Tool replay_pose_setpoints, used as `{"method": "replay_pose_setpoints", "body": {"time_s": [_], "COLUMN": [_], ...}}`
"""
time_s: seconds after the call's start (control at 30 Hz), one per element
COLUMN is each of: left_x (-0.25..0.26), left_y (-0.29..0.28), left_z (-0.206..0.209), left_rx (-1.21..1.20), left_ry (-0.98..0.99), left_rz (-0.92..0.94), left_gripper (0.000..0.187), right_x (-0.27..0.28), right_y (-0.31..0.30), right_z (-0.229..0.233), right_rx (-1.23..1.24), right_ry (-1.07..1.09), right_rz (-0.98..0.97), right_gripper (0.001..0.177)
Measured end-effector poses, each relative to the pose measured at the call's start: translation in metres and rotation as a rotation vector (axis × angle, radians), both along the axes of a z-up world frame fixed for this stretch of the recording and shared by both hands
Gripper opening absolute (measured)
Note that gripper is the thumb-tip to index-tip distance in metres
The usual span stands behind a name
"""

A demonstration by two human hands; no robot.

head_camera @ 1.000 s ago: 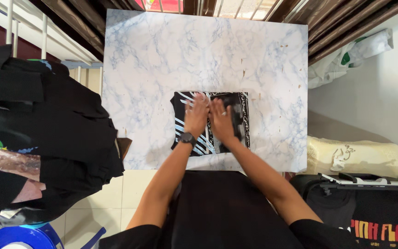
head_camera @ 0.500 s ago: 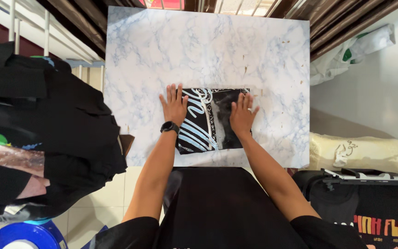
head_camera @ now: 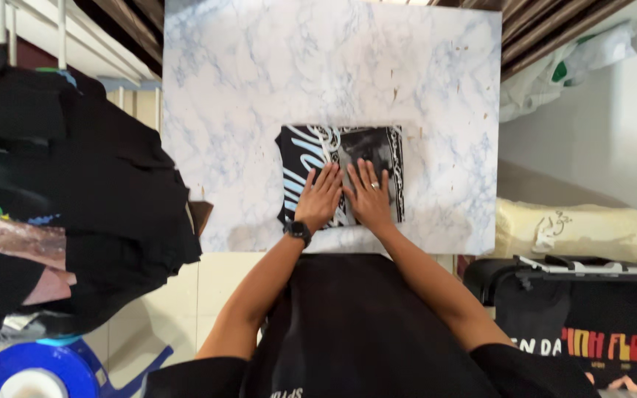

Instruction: The person folds several black t-shirts one by one on a table and then places them into an open suitcase.

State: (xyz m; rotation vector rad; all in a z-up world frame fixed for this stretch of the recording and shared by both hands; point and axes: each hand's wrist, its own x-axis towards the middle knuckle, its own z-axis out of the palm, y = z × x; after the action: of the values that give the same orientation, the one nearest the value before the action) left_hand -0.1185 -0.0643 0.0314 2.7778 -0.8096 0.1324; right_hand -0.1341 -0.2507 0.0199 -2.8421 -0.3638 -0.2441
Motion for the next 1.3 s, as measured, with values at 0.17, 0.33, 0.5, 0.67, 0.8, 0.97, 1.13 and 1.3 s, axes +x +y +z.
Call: {"method": "replay_pose_setpoints", "body": {"time_s": [0.17,0.33,0.5,0.67,0.8,0.97,1.13,1.3], "left_x": [-0.004,0.002,0.017,0.016,0.006,-0.026,-0.017,-0.016], "left_y": [0.004,0.009,0.029,0.029,-0.011,-0.068,-0.05,-0.026], "left_z": [0.01,0.002,-0.02,-0.029,-0.022,-0.014,-0.017,-0.018], "left_rx": [-0.144,-0.161,-0.195,0.055,0.202,0.043,-0.131,-0.083], "left_ry": [0.027,0.123,0.17,0.056,0.226,0.031,0.074,0.073], "left_rz": [0.162,0.37,0.62,0.531,0.176,-0.269,-0.223,-0.108], "left_gripper": [0.052,0.055,0.057,0.057,0.051,0.061,0.058,0.056], "right_x": [-0.007,-0.023,-0.026,-0.022,-0.022,-0.021,-0.021,-0.023], "right_y": [-0.035,-0.069,-0.074,-0.066,-0.063,-0.062,-0.062,-0.065], "right_z": [0.011,-0.002,-0.01,-0.019,-0.025,-0.024,-0.018,-0.024], "right_rx": [-0.072,0.216,0.243,0.208,0.17,0.175,0.221,0.207], "right_ry": [0.095,0.105,0.09,0.045,0.022,0.029,0.013,0.009], "right_rz": [-0.192,-0.263,-0.26,-0.301,-0.34,-0.348,-0.338,-0.331], "right_gripper": [0.059,0.053,0.052,0.052,0.051,0.053,0.051,0.051]}}
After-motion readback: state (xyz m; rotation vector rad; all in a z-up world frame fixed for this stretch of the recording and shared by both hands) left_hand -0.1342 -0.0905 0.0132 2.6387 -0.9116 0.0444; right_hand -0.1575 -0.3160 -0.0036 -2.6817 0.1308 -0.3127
